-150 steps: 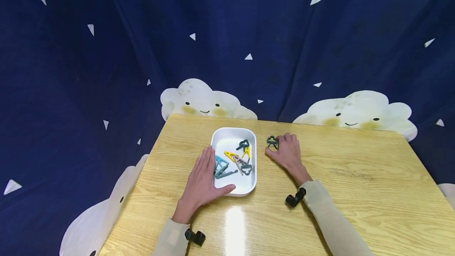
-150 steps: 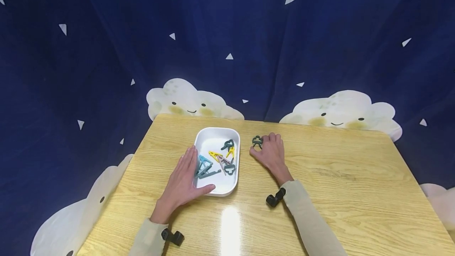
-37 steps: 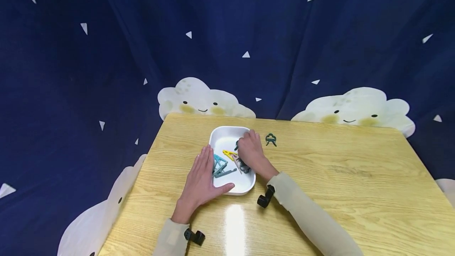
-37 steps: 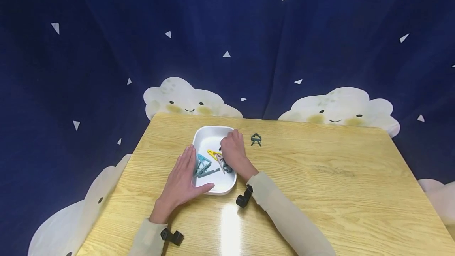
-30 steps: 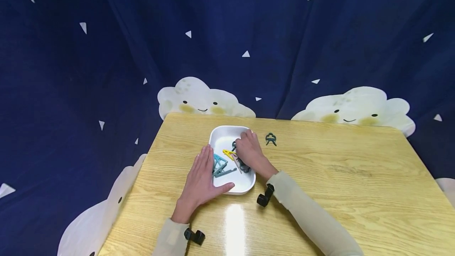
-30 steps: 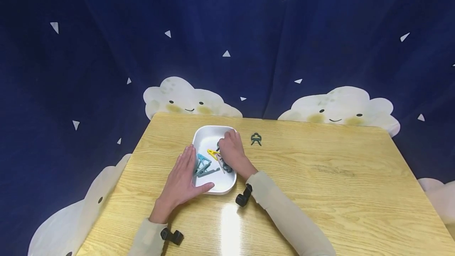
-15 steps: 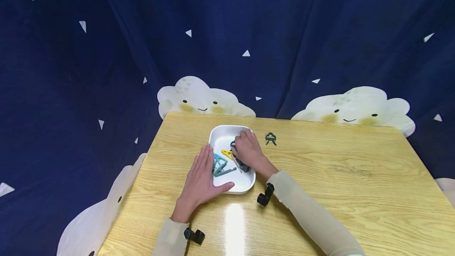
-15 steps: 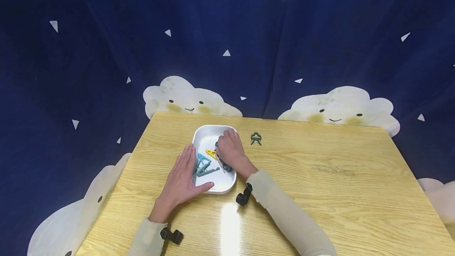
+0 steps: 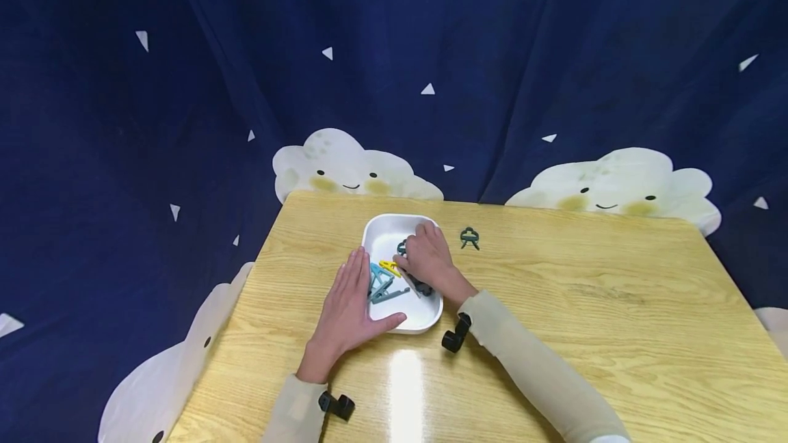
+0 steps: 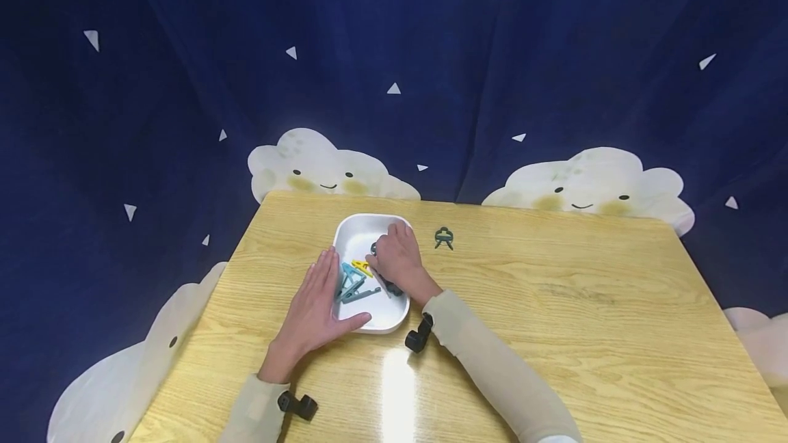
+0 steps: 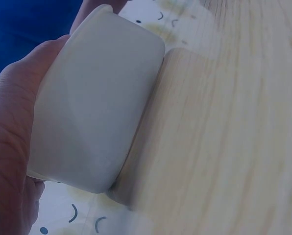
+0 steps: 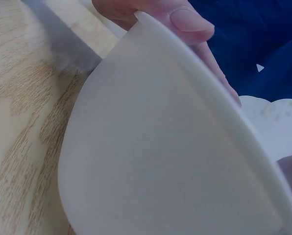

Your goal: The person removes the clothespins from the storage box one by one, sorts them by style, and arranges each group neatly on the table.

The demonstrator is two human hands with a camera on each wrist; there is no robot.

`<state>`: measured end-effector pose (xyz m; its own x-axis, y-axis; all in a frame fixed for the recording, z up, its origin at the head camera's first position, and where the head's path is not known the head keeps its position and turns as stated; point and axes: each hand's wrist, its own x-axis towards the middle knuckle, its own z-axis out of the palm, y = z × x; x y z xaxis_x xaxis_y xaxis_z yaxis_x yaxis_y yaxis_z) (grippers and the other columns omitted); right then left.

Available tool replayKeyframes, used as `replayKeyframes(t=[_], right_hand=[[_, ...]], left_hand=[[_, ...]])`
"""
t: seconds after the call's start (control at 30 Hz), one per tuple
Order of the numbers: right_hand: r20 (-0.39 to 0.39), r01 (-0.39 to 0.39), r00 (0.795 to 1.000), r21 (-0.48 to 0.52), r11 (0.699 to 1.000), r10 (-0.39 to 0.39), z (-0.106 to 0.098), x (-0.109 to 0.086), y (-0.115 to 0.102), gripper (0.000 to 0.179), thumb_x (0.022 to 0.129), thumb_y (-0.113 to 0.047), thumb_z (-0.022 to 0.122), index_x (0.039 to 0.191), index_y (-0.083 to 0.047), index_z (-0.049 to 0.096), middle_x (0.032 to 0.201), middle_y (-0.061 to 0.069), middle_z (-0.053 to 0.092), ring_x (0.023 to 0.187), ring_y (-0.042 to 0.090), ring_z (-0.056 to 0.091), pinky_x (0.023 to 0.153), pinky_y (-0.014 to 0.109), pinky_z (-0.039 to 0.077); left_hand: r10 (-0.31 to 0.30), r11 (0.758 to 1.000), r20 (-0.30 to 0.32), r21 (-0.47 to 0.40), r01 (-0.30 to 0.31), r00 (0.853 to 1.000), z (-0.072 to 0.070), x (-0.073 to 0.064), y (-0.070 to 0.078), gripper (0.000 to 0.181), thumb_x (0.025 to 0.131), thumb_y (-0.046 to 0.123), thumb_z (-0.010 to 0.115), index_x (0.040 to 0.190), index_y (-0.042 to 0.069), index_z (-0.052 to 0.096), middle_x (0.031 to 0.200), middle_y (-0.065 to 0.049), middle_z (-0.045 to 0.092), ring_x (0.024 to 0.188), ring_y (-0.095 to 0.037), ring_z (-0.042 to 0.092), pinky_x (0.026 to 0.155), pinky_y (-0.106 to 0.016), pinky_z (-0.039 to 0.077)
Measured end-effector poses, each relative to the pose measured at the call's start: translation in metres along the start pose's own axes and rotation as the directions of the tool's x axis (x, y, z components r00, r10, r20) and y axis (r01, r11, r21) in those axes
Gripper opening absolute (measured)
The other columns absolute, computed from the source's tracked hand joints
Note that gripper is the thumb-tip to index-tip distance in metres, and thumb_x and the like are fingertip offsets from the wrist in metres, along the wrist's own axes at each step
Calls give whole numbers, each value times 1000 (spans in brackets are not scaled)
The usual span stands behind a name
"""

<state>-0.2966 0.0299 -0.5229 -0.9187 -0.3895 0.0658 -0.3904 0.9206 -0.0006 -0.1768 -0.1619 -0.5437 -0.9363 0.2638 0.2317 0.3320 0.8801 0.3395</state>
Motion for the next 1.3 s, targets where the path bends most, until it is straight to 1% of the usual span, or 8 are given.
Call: replayKeyframes(t=[0.23, 0.5, 0.8, 0.97, 1.13, 1.3], right_hand=[[25, -36, 999, 3, 999, 36, -3, 0, -1, 57, 98, -59, 64, 77, -7, 72, 108, 16, 61, 116, 32, 49, 104, 44, 42], [37, -47, 998, 6, 999, 47, -6, 1, -3, 60, 97, -62, 64, 78, -6, 74, 113, 17, 61, 116, 31, 49, 106, 43, 41], [34, -62, 998, 72, 995, 60, -5, 0, -2, 57, 93, -60, 71, 76, -6, 72, 112, 17, 62, 118, 32, 49, 110, 45, 39], [30, -58, 998, 80, 995, 56, -6, 0, -1, 55, 92, -58, 72, 71, -7, 67, 105, 15, 62, 117, 32, 50, 111, 45, 38], [24, -53, 998, 75, 996, 52, -5, 0, -1, 53, 91, -56, 71, 68, -9, 64, 99, 13, 59, 115, 32, 49, 107, 45, 39], [38, -55, 998, 48, 997, 53, -4, 0, 0, 54, 92, -57, 69, 65, -11, 63, 100, 13, 57, 115, 32, 48, 105, 45, 40]], left_hand=[[3, 1000, -5, 4, -3, 1000, -1, 1, 1, 136, 78, 95, 51, 167, 1, 8, 176, -14, 7, 162, -23, 3, 132, -42, 12], [-1, 1000, -3, 0, 1, 1000, -1, 1, 1, 136, 78, 94, 51, 166, 1, 7, 176, -13, 5, 162, -22, 2, 132, -42, 12], [3, 1000, -6, 3, -3, 1000, -1, 1, 1, 136, 78, 95, 50, 166, 0, 9, 176, -14, 6, 162, -23, 3, 132, -42, 12], [4, 1000, 0, -1, -4, 1000, -2, 1, 1, 136, 78, 95, 50, 166, 0, 9, 176, -13, 5, 162, -23, 3, 132, -41, 11], [0, 1000, -2, -4, 0, 1000, -2, 1, 2, 135, 78, 94, 51, 166, 1, 9, 176, -13, 6, 162, -23, 3, 132, -41, 11], [-5, 1000, 3, 0, 5, 1000, -2, 1, 2, 136, 78, 95, 49, 167, 2, 8, 176, -12, 5, 162, -22, 2, 132, -41, 10]])
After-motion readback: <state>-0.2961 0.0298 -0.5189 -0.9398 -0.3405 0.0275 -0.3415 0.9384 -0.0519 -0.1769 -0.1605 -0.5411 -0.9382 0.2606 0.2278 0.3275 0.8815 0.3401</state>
